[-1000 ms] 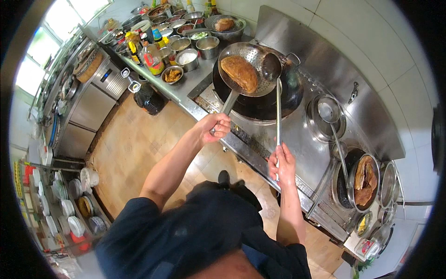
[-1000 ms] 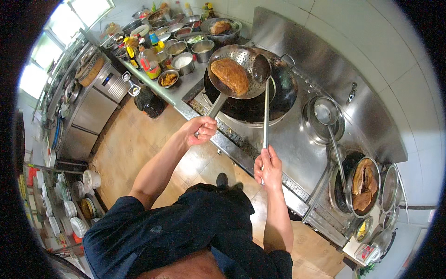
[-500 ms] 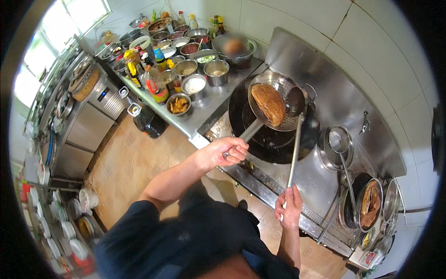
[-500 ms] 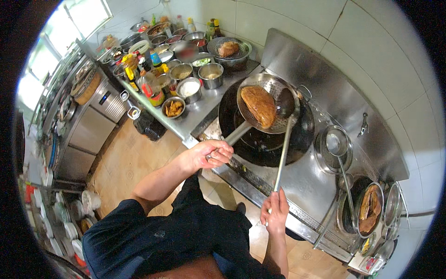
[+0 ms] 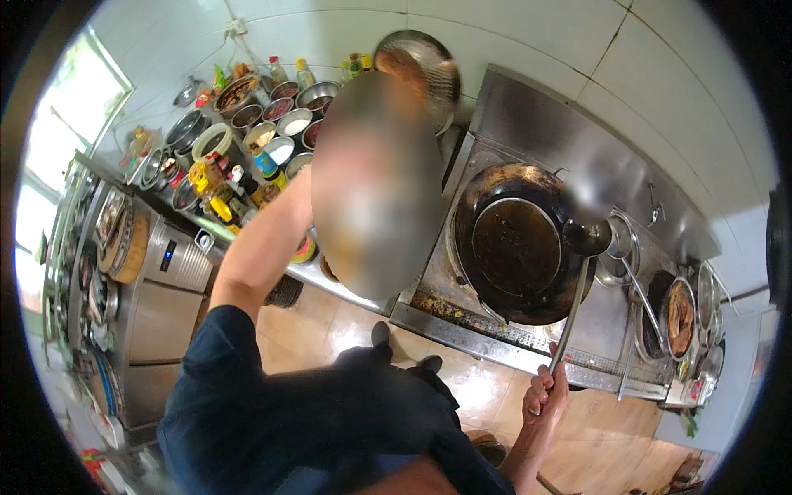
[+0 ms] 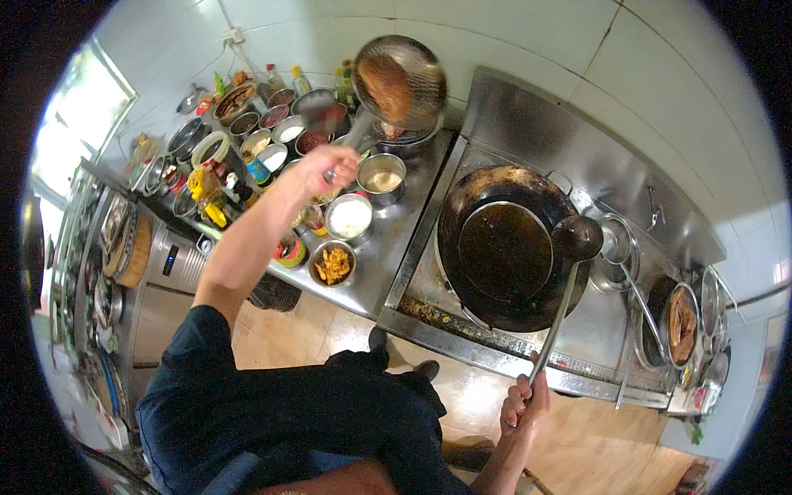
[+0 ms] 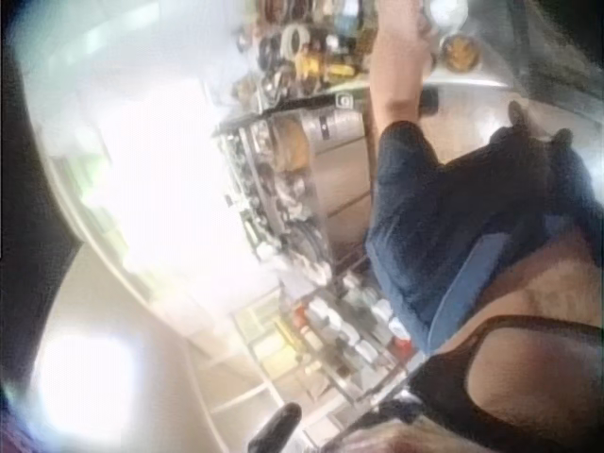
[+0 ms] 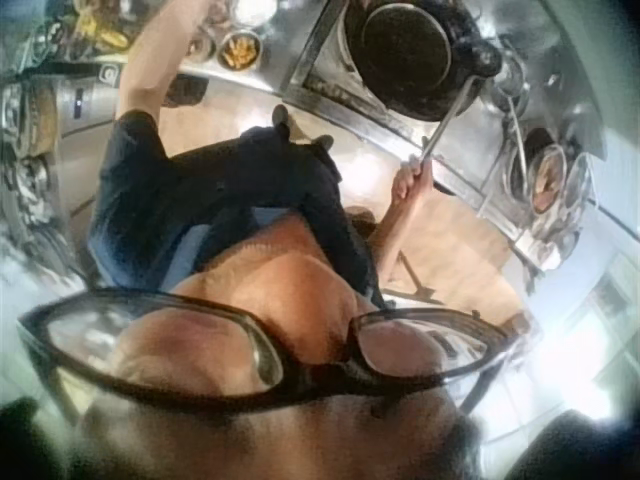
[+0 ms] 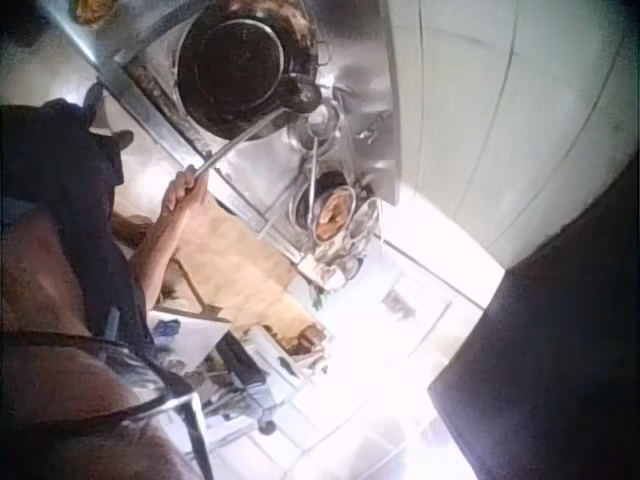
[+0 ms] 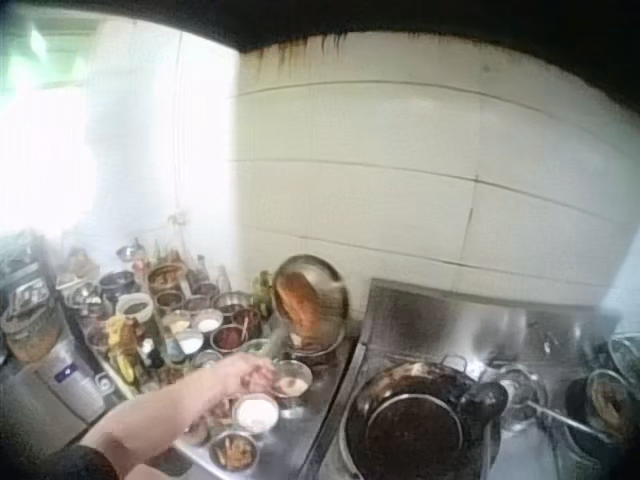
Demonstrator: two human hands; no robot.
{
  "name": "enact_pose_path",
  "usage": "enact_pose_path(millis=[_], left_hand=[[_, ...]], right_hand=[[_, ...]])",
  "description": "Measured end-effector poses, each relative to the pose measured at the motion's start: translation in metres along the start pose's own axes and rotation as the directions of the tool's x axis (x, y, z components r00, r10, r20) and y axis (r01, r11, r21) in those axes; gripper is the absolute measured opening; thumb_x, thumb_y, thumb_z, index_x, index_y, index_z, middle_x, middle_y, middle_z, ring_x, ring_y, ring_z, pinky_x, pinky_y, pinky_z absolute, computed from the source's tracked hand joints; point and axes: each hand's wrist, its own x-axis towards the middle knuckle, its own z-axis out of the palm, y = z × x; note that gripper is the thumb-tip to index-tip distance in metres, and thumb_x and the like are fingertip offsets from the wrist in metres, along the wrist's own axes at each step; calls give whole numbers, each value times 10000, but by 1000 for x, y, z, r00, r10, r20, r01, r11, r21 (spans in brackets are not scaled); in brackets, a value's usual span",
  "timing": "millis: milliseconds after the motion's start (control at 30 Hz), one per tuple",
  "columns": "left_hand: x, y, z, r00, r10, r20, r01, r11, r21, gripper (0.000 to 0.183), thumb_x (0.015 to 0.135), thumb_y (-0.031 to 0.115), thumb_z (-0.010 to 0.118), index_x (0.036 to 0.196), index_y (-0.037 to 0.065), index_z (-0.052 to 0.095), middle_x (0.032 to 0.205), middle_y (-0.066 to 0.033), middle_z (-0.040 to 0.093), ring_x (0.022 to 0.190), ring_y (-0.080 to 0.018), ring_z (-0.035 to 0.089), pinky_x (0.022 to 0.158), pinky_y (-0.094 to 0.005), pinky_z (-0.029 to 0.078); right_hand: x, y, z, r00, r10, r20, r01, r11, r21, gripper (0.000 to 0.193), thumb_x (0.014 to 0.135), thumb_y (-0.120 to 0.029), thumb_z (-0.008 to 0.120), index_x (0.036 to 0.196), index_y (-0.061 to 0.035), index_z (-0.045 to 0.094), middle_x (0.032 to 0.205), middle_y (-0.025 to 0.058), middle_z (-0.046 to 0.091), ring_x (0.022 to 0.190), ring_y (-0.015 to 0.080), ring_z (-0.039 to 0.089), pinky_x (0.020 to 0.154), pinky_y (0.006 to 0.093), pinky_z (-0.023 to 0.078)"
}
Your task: The person uses a strainer and ladle to transfer pieces of meat from a wok into a metal bowl. They then wipe the wok with a blue cloth and continue to handle the meat, moving it between the wok and the bowl.
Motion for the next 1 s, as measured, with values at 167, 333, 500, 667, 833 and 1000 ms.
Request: enact_pose_path(millis=[167, 333, 500, 667, 833, 1000], left_hand=[[49, 38, -43, 843, 358, -402, -144, 870, 471, 203, 827, -3, 555, 640, 23, 479, 518, -48, 444, 396, -155, 423, 341, -295, 319], [96, 15, -66, 678, 459, -575, 36, 760, 648, 166, 789, -6, 594, 636, -71, 584, 539, -141, 557, 402, -211, 523, 345, -370, 420], [98, 8, -53, 621, 558, -550, 102, 639, 763, 201, 788, 39, 603, 645, -102, 601, 557, -165, 599, 442, -245, 607, 359, -390, 461], [92, 17, -47, 633, 610, -477, 91, 553, 828, 259, 793, 67, 599, 600, -106, 602, 534, -171, 596, 433, -249, 614, 366, -388, 487], [65, 17, -16, 627, 609, -486, -29, 641, 767, 230, 798, 65, 597, 625, -84, 567, 541, -145, 581, 411, -241, 568, 359, -387, 452], [63, 8, -26, 858, 398, -324, -360, 917, 172, 183, 830, 26, 568, 672, 33, 475, 568, -33, 470, 437, -144, 444, 369, -294, 348]], right_hand=[[-9, 34, 17, 994, 24, -106, -25, 1000, -2, 416, 1030, -278, 451, 1383, -58, 438, 645, -53, 312, 412, 26, 251, 284, 188, 211], [-7, 58, 22, 992, -15, -127, -1, 992, -126, 407, 1035, -278, 446, 1372, -50, 450, 650, -44, 322, 417, 28, 247, 300, 191, 213], [-1, 64, 38, 985, -19, -169, -14, 982, -188, 383, 1034, -281, 451, 1354, -71, 470, 659, -33, 349, 412, 37, 263, 300, 200, 228], [1, 68, 30, 986, -44, -158, -9, 947, -320, 380, 1037, -263, 440, 1361, -66, 455, 669, -19, 367, 396, 47, 290, 289, 209, 256], [-1, 71, 22, 976, -129, -177, 28, 875, -483, 377, 1041, -241, 417, 1374, -65, 432, 641, -23, 350, 382, 50, 308, 279, 221, 265], [7, 64, 3, 961, -211, -178, 46, 758, -651, 215, 1038, -250, 421, 1094, -60, 507, 618, -16, 342, 365, 52, 302, 272, 223, 245]])
